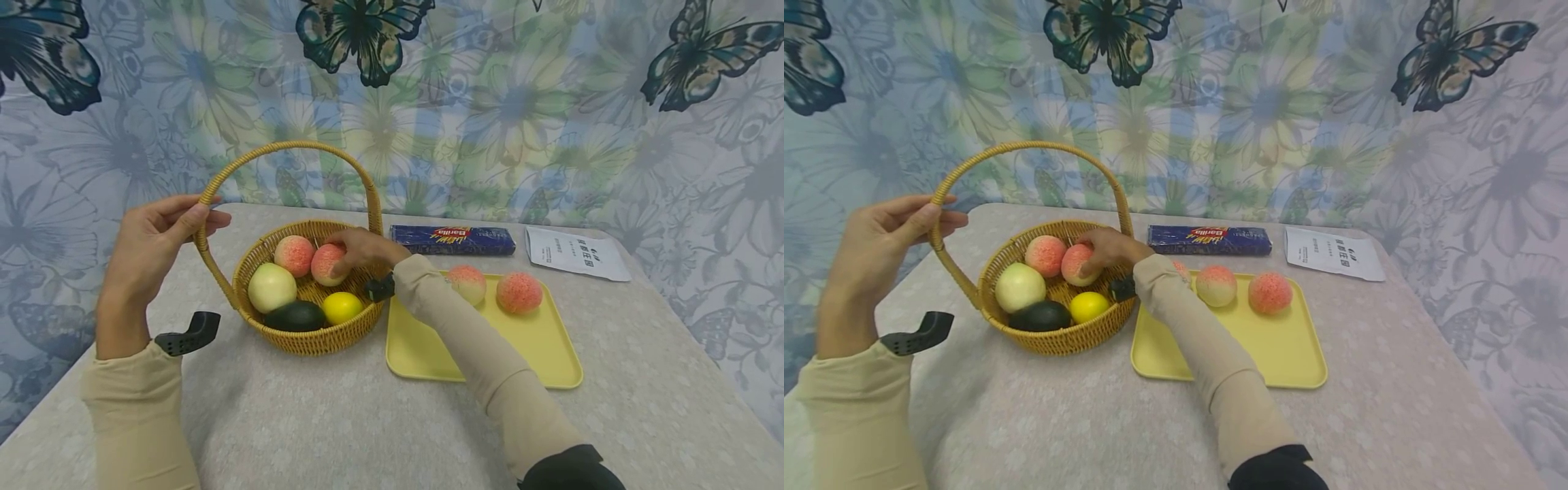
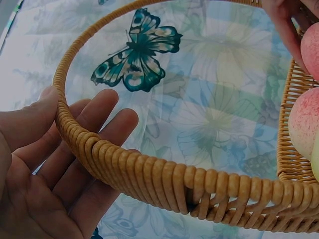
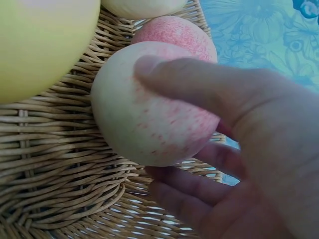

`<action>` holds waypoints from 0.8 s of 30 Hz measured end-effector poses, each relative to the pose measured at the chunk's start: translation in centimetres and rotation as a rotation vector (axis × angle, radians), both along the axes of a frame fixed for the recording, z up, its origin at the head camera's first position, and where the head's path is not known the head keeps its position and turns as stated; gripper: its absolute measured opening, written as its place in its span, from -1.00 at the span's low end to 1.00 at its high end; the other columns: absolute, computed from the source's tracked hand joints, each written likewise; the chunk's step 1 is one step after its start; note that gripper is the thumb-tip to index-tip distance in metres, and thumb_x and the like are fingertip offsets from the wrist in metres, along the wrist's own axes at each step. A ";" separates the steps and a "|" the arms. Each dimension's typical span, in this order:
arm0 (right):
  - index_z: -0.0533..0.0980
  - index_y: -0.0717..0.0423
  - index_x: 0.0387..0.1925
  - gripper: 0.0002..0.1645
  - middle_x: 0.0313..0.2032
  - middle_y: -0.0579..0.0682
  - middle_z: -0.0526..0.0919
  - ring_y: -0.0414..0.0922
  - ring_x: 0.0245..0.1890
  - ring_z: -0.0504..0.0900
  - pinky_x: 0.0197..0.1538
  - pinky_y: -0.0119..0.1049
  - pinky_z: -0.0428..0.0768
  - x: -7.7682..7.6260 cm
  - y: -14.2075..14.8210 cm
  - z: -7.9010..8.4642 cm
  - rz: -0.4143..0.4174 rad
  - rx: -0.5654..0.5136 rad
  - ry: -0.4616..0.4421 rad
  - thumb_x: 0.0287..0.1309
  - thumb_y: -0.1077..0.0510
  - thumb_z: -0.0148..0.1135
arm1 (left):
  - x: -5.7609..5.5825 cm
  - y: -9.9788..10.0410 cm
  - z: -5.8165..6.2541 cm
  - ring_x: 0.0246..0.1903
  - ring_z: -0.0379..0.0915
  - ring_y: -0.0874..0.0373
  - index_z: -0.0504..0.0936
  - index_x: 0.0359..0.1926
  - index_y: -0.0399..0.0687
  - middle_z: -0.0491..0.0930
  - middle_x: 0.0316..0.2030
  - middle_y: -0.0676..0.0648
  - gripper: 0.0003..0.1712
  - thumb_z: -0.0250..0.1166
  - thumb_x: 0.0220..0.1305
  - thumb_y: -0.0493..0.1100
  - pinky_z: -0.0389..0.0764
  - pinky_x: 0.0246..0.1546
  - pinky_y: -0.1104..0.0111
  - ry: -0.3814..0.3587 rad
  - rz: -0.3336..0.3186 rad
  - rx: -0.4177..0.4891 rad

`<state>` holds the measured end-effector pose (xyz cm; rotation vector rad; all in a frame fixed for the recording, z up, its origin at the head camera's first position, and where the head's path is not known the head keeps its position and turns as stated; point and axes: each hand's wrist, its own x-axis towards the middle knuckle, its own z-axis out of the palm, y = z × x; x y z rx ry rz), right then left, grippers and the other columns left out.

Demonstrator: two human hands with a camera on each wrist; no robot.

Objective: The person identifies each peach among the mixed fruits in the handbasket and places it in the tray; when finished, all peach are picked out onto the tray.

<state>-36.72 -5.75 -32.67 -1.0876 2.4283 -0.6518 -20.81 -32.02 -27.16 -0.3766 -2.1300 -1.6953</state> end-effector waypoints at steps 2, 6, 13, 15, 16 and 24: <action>0.31 0.04 0.34 -0.22 0.15 0.00 0.49 -0.12 0.03 0.49 0.05 -0.31 0.48 0.1 0.0 0.1 -0.007 -0.025 -0.013 0.09 0.08 0.37 | 0.0 0.0 0.0 -0.20 0.63 0.32 0.58 0.09 -0.28 0.73 -0.29 0.08 -0.64 0.19 0.35 -0.17 0.44 -0.14 0.59 0.003 -0.006 0.007; 0.33 0.06 0.30 -0.24 0.09 -0.01 0.51 -0.14 -0.04 0.51 -0.02 -0.34 0.50 0.3 -0.3 0.4 -0.007 -0.060 -0.024 0.07 0.07 0.38 | -0.1 0.0 0.0 -0.20 0.63 0.31 0.58 0.09 -0.28 0.73 -0.29 0.08 -0.64 0.19 0.35 -0.18 0.44 -0.14 0.60 0.004 -0.009 0.009; 0.32 0.08 0.29 -0.25 0.07 0.00 0.52 -0.15 -0.05 0.53 -0.03 -0.36 0.51 0.7 -0.4 1.1 0.006 -0.084 0.017 0.08 0.06 0.38 | -0.2 0.0 0.0 -0.19 0.63 0.32 0.58 0.09 -0.28 0.73 -0.29 0.09 -0.63 0.19 0.36 -0.16 0.41 -0.12 0.60 -0.008 0.008 -0.010; 0.32 0.08 0.28 -0.25 0.07 -0.01 0.52 -0.17 -0.05 0.53 -0.03 -0.37 0.51 0.8 -0.4 1.2 0.016 -0.095 0.027 0.08 0.04 0.38 | -0.2 0.0 0.0 -0.19 0.63 0.32 0.58 0.09 -0.27 0.73 -0.29 0.09 -0.63 0.19 0.36 -0.16 0.40 -0.12 0.60 -0.011 0.008 -0.011; 0.33 0.08 0.28 -0.25 0.07 -0.01 0.53 -0.17 -0.05 0.53 -0.03 -0.38 0.50 0.9 -0.4 1.3 0.024 -0.098 0.031 0.08 0.03 0.38 | -0.3 -0.1 0.0 -0.19 0.63 0.32 0.58 0.09 -0.27 0.73 -0.29 0.09 -0.63 0.19 0.36 -0.16 0.40 -0.12 0.60 -0.011 0.007 -0.010; 0.32 0.08 0.30 -0.23 0.09 -0.01 0.52 -0.19 -0.01 0.52 0.01 -0.40 0.48 1.3 -0.3 2.1 0.068 -0.094 0.044 0.08 0.01 0.38 | -0.7 -0.3 0.1 -0.19 0.62 0.32 0.58 0.09 -0.27 0.73 -0.29 0.09 -0.64 0.19 0.36 -0.18 0.39 -0.12 0.59 -0.019 -0.008 0.009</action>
